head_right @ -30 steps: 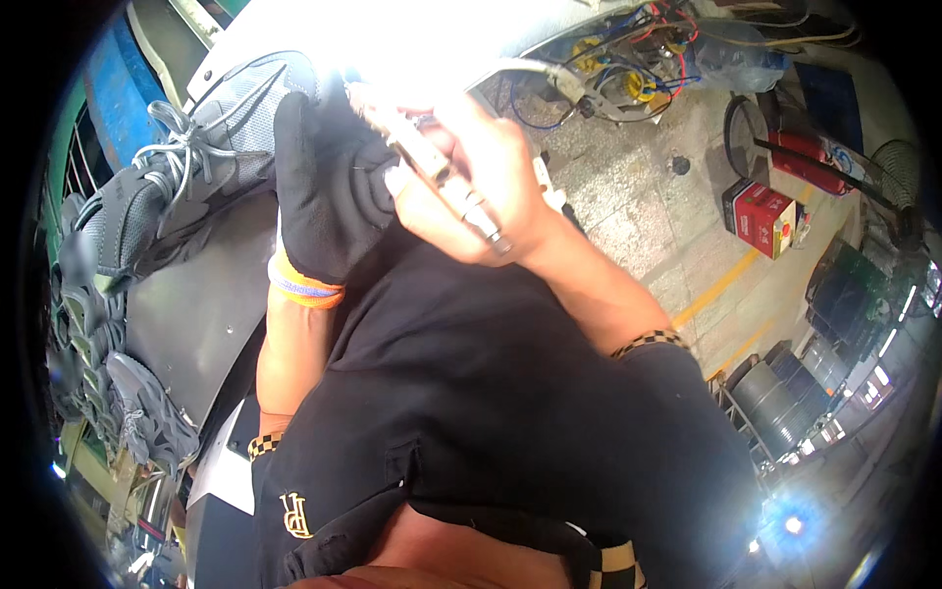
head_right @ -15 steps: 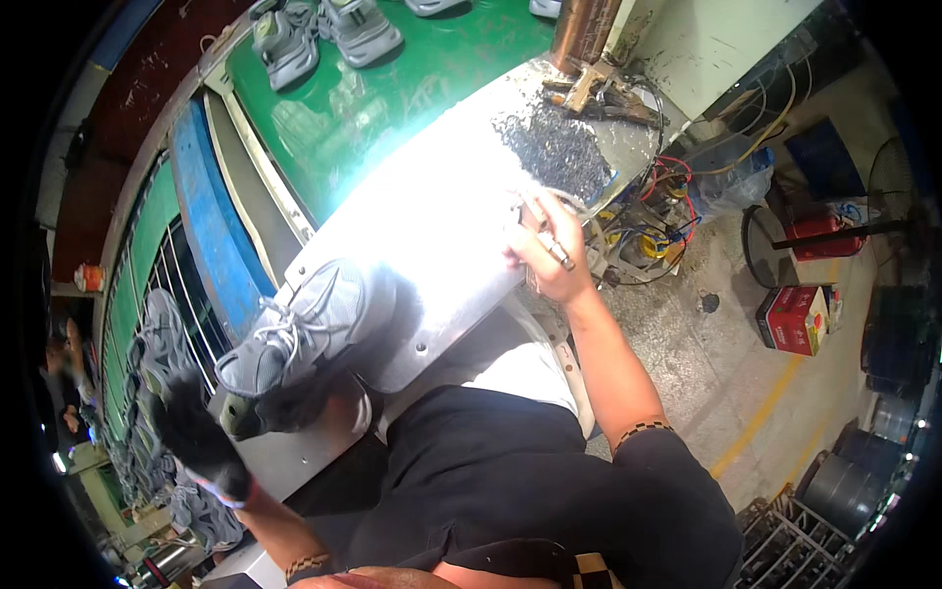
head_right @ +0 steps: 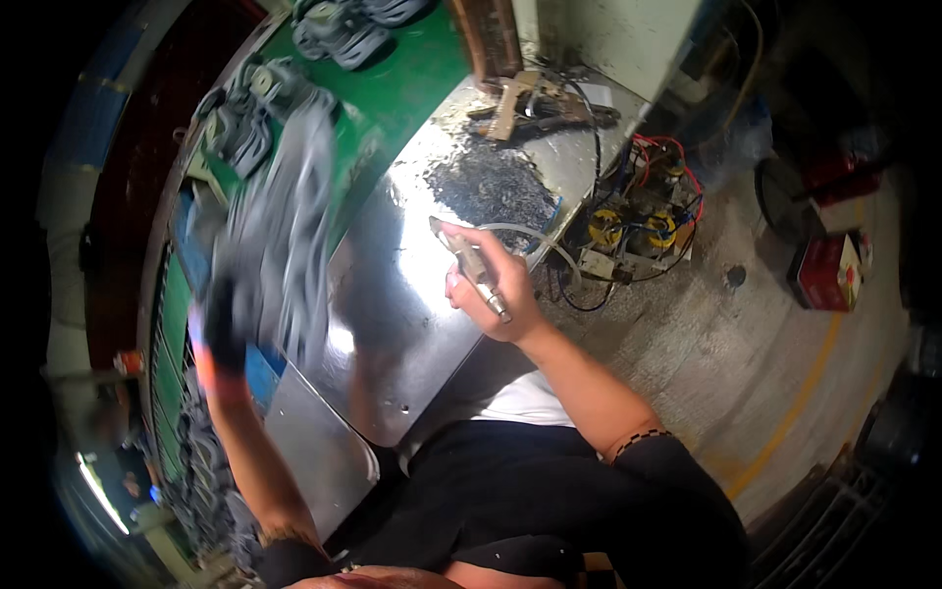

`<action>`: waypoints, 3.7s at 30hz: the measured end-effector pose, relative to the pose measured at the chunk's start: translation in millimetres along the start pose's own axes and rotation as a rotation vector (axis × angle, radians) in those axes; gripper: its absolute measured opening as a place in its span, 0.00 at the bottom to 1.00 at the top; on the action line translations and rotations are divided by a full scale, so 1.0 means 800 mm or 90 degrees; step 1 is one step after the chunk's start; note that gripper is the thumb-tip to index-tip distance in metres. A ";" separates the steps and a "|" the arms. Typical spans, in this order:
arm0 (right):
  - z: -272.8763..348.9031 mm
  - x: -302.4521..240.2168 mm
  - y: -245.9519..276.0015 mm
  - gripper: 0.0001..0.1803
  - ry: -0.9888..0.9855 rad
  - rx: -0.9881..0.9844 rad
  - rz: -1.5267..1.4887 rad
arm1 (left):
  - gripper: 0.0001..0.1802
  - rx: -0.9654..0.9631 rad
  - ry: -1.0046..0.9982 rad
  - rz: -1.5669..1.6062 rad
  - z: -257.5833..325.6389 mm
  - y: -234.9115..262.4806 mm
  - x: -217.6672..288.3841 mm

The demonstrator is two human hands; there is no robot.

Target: The person picks up a shoe from a conveyor belt and uses an air nozzle to blow off debris from its surfaces by hand, before placing the shoe back on the belt.

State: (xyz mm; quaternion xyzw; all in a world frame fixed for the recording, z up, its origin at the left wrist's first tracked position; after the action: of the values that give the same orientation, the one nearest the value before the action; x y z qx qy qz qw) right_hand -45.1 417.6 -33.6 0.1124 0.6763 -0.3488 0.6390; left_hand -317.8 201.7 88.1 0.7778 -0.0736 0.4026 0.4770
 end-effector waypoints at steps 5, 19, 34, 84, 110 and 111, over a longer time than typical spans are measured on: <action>-0.002 -0.005 -0.018 0.26 -0.016 0.028 -0.052 | 0.38 -0.076 -0.048 -0.327 -0.278 -0.139 0.041; -0.004 0.007 -0.020 0.37 0.064 0.078 0.045 | 0.49 0.093 0.242 -0.518 0.043 0.178 -0.235; -0.012 0.006 -0.021 0.32 0.061 0.088 0.097 | 0.19 0.281 0.221 -0.598 0.363 0.247 -0.327; 0.056 -0.183 -0.270 0.28 0.301 -0.490 0.258 | 0.37 0.242 -0.344 0.224 0.155 0.088 0.101; 0.071 -0.014 -0.205 0.27 0.056 -0.459 0.010 | 0.33 0.366 -0.245 0.238 0.146 0.099 -0.017; 0.071 -0.013 -0.202 0.27 0.052 -0.456 0.022 | 0.32 0.363 -0.245 0.246 0.143 0.096 -0.019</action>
State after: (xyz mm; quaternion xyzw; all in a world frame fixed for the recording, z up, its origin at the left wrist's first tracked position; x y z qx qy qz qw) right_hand -95.2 267.2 32.5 -0.0936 0.7787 -0.0742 0.6159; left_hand -302.2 64.8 104.5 0.9121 -0.1923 0.3361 0.1347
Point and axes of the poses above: each hand's wrist, its own z-axis away from the middle knuckle, its own y-axis out of the back of the hand, x = y × z, the point moved 1 cm from there along -z, towards the middle knuckle, and after that the axes turned 13 degrees about -y, right-handed, at the moved point
